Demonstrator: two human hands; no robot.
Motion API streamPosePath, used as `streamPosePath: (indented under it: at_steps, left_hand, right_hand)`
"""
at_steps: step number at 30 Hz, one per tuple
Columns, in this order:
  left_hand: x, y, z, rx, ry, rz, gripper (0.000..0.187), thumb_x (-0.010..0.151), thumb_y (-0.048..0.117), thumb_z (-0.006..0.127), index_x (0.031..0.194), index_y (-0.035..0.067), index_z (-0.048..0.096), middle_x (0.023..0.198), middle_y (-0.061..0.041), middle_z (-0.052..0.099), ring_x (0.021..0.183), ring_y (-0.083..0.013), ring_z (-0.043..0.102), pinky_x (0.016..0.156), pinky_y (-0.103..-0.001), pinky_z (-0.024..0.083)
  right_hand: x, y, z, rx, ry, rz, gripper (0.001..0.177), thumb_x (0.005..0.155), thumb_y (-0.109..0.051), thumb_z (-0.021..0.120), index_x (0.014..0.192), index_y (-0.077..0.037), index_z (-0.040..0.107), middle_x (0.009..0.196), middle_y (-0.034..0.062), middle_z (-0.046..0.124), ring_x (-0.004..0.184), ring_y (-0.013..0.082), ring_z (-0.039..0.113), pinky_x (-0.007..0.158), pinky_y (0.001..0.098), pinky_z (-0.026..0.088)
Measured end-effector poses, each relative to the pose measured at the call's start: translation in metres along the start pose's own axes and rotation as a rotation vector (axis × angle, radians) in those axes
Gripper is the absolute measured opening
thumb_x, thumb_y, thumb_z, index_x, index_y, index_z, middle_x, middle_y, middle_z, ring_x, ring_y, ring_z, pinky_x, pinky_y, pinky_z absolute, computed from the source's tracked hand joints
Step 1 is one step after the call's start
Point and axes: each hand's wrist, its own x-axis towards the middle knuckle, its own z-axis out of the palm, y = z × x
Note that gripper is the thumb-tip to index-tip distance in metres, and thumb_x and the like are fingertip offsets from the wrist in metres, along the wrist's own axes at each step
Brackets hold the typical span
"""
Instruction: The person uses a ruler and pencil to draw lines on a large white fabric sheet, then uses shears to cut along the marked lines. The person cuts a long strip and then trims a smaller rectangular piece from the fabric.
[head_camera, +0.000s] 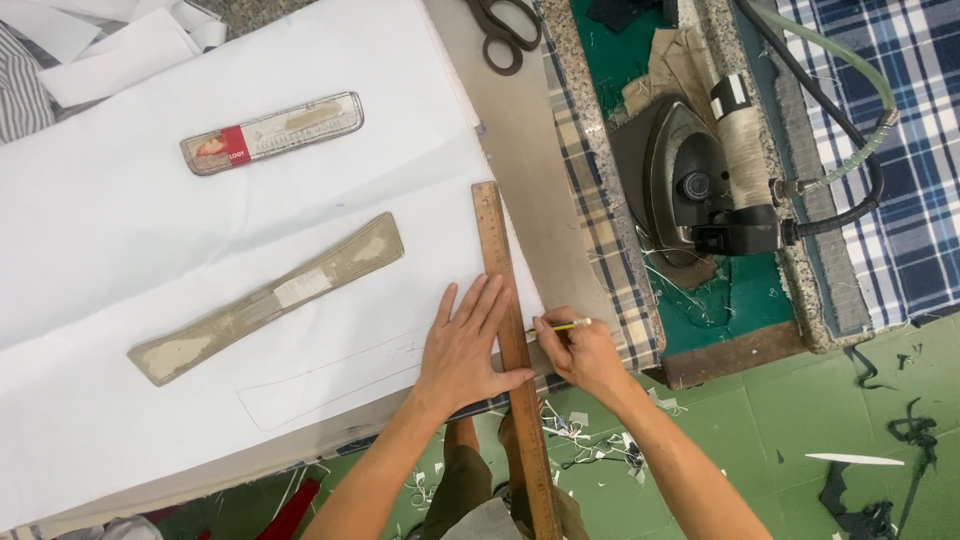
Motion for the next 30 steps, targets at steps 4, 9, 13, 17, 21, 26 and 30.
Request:
streamPosePath:
  at_steps: [4, 9, 13, 17, 21, 26, 30]
  left_hand:
    - [0.001, 0.001, -0.002, -0.008, -0.006, -0.008, 0.114, 0.074, 0.08, 0.066, 0.158, 0.007, 0.036, 0.167, -0.012, 0.03, 0.153, -0.0297, 0.028, 0.128, -0.057, 0.012]
    - [0.0, 0.0, -0.001, 0.026, -0.025, -0.002, 0.115, 0.075, 0.084, 0.062, 0.157, 0.007, 0.036, 0.168, -0.012, 0.028, 0.154, -0.0282, 0.026, 0.129, -0.056, 0.011]
    - [0.0, 0.001, -0.004, 0.02, -0.023, 0.001, 0.118, 0.074, 0.081, 0.067, 0.16, 0.008, 0.031, 0.168, -0.013, 0.027, 0.154, -0.0297, 0.027, 0.129, -0.057, 0.01]
    - [-0.005, -0.001, 0.001, 0.281, -0.074, 0.035, 0.123, 0.081, 0.095, 0.037, 0.162, 0.005, 0.015, 0.171, -0.011, 0.014, 0.158, -0.0249, 0.012, 0.127, -0.052, 0.0]
    - [-0.029, 0.0, 0.008, 0.316, 0.046, -0.032, 0.128, 0.075, 0.097, 0.03, 0.161, 0.002, 0.022, 0.171, -0.012, 0.016, 0.159, -0.026, 0.014, 0.128, -0.053, 0.006]
    - [-0.096, -0.089, -0.043, 0.311, 0.175, -0.313, 0.066, 0.101, 0.047, 0.039, 0.152, 0.006, 0.038, 0.166, -0.014, 0.029, 0.154, -0.0309, 0.023, 0.126, -0.053, 0.014]
    - [-0.145, -0.239, -0.092, 0.471, 0.269, -0.593, 0.083, 0.086, 0.047, 0.074, 0.152, 0.005, 0.045, 0.133, -0.015, 0.062, 0.126, -0.0381, 0.051, 0.113, -0.051, 0.034]
  right_hand:
    - [0.051, -0.004, 0.004, 0.021, -0.033, -0.096, 0.015, 0.096, -0.009, 0.065, 0.086, 0.001, 0.072, 0.06, 0.0222, 0.068, 0.053, 0.0385, 0.067, 0.046, 0.0417, 0.048]
    - [0.057, -0.011, 0.008, -0.09, 0.109, -0.182, 0.008, 0.097, -0.016, 0.07, 0.094, -0.009, 0.072, 0.068, 0.0135, 0.072, 0.064, 0.0325, 0.072, 0.055, 0.0401, 0.056]
    - [-0.057, 0.004, 0.002, -0.018, 0.007, 0.025, 0.008, 0.091, -0.021, 0.073, 0.091, -0.014, 0.077, 0.073, 0.0108, 0.078, 0.068, 0.0315, 0.076, 0.058, 0.0389, 0.058]
    - [-0.153, -0.025, 0.027, 0.104, 0.091, 0.022, 0.022, 0.101, -0.013, 0.052, 0.118, -0.006, 0.065, 0.101, 0.0094, 0.074, 0.077, 0.016, 0.067, 0.065, 0.0285, 0.058]
    - [-0.196, -0.049, 0.071, 0.198, -0.013, 0.61, 0.041, 0.103, -0.043, 0.037, 0.118, -0.013, 0.06, 0.108, 0.0093, 0.074, 0.093, 0.022, 0.071, 0.085, 0.036, 0.053]
    - [-0.192, -0.1, 0.07, 0.584, 0.293, 0.65, 0.037, 0.106, -0.03, 0.039, 0.12, 0.0, 0.056, 0.128, 0.0208, 0.065, 0.121, 0.0278, 0.061, 0.105, 0.0388, 0.044]
    - [-0.213, -0.075, 0.085, 0.229, 0.353, 0.623, 0.036, 0.109, -0.033, 0.04, 0.117, -0.006, 0.062, 0.111, 0.0186, 0.072, 0.097, 0.0289, 0.066, 0.081, 0.0398, 0.047]
